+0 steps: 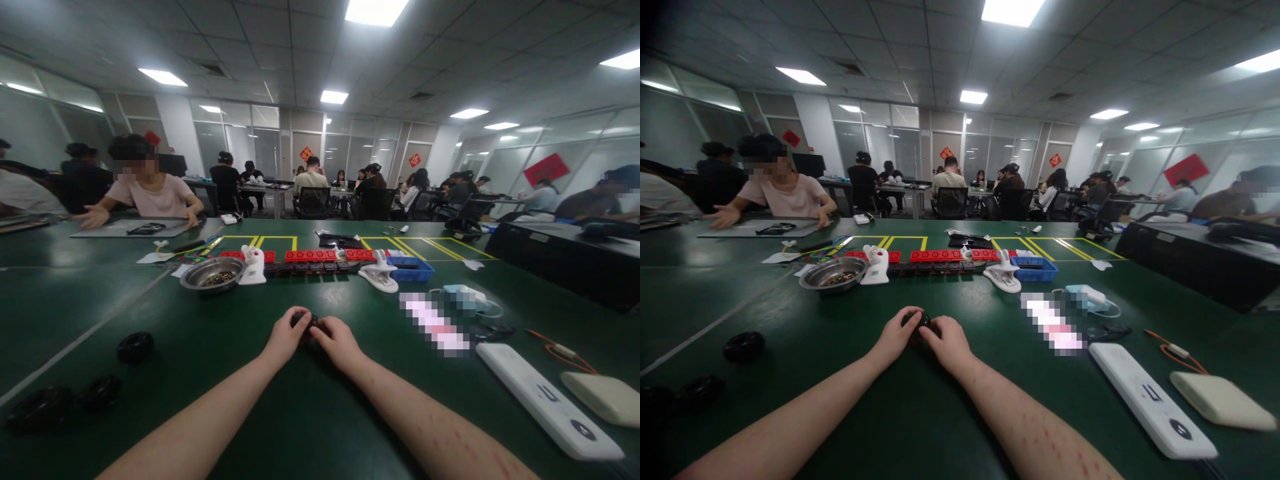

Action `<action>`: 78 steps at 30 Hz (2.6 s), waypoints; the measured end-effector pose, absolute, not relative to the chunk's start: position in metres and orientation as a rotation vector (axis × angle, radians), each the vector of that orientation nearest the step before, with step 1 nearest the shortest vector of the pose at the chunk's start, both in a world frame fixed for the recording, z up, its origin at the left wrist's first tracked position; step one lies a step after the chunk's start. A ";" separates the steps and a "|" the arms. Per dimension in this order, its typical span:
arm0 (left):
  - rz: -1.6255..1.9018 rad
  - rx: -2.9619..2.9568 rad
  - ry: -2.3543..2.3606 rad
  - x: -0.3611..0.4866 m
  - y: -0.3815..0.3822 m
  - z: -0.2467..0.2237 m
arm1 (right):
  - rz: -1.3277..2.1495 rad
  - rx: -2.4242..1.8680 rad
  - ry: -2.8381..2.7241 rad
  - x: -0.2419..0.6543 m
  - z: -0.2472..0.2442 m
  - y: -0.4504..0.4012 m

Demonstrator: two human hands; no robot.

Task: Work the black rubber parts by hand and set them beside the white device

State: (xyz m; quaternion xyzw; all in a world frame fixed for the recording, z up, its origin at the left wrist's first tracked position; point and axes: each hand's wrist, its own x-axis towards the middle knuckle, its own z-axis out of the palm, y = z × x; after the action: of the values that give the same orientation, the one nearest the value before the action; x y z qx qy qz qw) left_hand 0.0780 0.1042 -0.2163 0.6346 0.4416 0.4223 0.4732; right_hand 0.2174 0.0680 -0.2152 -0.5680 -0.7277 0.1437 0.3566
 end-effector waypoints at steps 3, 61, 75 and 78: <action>1.047 1.507 1.138 0.078 0.109 -0.217 | 0.303 -1.357 -1.923 0.218 -0.213 0.066; 1.151 1.475 1.082 0.077 0.101 -0.211 | 0.343 -1.449 -1.734 0.218 -0.212 0.064; 1.081 1.641 1.064 0.076 0.100 -0.213 | 0.337 -1.490 -1.848 0.216 -0.213 0.064; 1.065 1.533 1.099 0.077 0.104 -0.214 | 0.375 -1.403 -1.807 0.215 -0.212 0.063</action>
State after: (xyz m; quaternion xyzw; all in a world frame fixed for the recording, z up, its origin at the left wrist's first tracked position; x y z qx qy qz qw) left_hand 0.0769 0.1040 -0.2142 0.6251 0.4481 0.4342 0.4689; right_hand 0.2153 0.0633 -0.2121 -0.5547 -0.7143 0.1481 0.4002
